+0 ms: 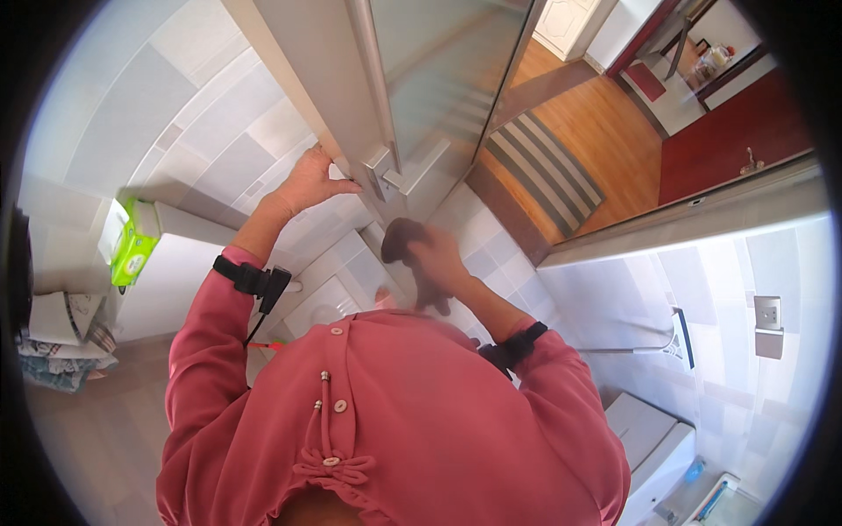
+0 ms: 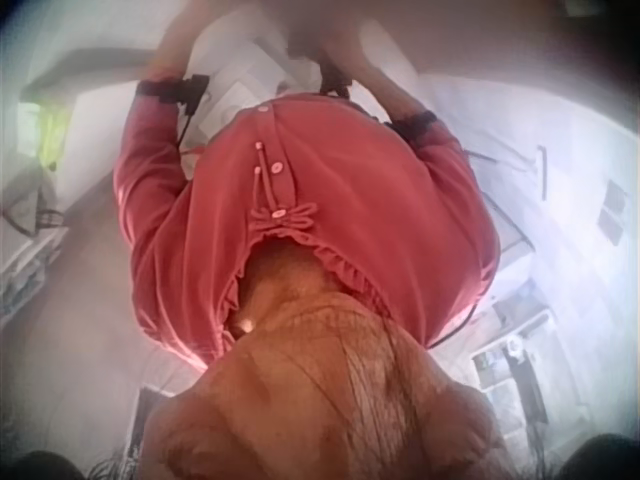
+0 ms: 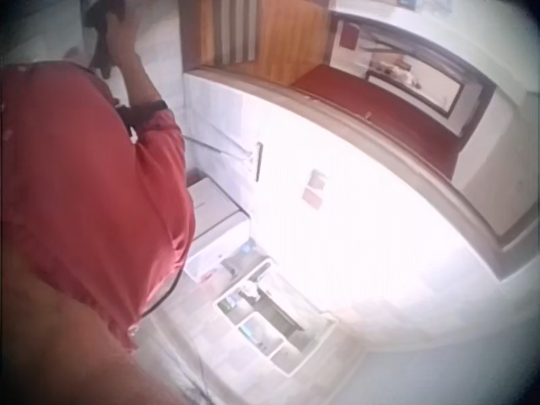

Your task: The person wipes the bathroom door frame, toilet tank, towel rack, shower door, and wall switch plate using a dark cloth. They move items like a tissue box to access surfaces and wipe multiple fixtures in sequence.

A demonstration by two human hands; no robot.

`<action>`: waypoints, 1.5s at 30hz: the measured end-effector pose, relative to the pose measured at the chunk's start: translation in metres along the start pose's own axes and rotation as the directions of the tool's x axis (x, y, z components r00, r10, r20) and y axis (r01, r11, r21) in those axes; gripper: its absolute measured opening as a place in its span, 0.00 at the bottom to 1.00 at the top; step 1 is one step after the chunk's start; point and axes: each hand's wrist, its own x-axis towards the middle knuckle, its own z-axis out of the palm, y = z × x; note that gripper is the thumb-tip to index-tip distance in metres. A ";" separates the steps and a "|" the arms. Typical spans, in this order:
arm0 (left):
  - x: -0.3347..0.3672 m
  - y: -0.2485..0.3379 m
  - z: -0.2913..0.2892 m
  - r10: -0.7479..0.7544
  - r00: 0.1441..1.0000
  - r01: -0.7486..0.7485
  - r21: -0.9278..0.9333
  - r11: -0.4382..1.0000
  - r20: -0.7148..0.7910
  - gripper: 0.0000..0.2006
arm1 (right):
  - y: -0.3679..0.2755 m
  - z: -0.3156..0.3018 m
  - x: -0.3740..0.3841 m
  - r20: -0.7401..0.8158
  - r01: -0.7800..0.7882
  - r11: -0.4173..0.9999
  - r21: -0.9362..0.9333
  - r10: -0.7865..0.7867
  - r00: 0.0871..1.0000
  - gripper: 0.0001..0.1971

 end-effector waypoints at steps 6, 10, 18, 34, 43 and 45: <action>0.001 0.015 0.006 -0.059 0.990 0.037 0.169 0.985 0.125 0.32 | 0.072 0.029 0.045 -0.094 -0.102 0.954 0.280 0.133 0.987 0.17; -0.001 0.028 0.017 -0.095 0.987 0.081 0.111 0.990 0.130 0.30 | 0.054 0.048 0.056 -0.163 -0.222 0.888 0.403 0.308 0.937 0.11; -0.006 0.043 0.025 -0.060 0.984 0.049 0.069 0.996 0.170 0.35 | -0.036 0.031 0.017 -0.122 -0.171 0.857 0.486 0.260 0.958 0.12; -0.008 0.052 0.025 -0.103 0.968 0.109 -0.013 0.994 0.230 0.45 | -0.142 -0.022 -0.029 -0.378 0.399 0.876 0.271 -0.285 0.881 0.12; -0.010 0.062 0.035 -0.148 0.961 0.146 0.029 0.989 0.234 0.47 | -0.110 -0.039 -0.043 -0.016 0.382 0.546 -0.745 -0.588 0.809 0.24; -0.010 0.063 0.037 -0.092 0.980 0.087 0.033 0.996 0.175 0.47 | -0.097 -0.054 -0.051 -0.056 0.313 0.635 -0.706 -0.490 0.870 0.24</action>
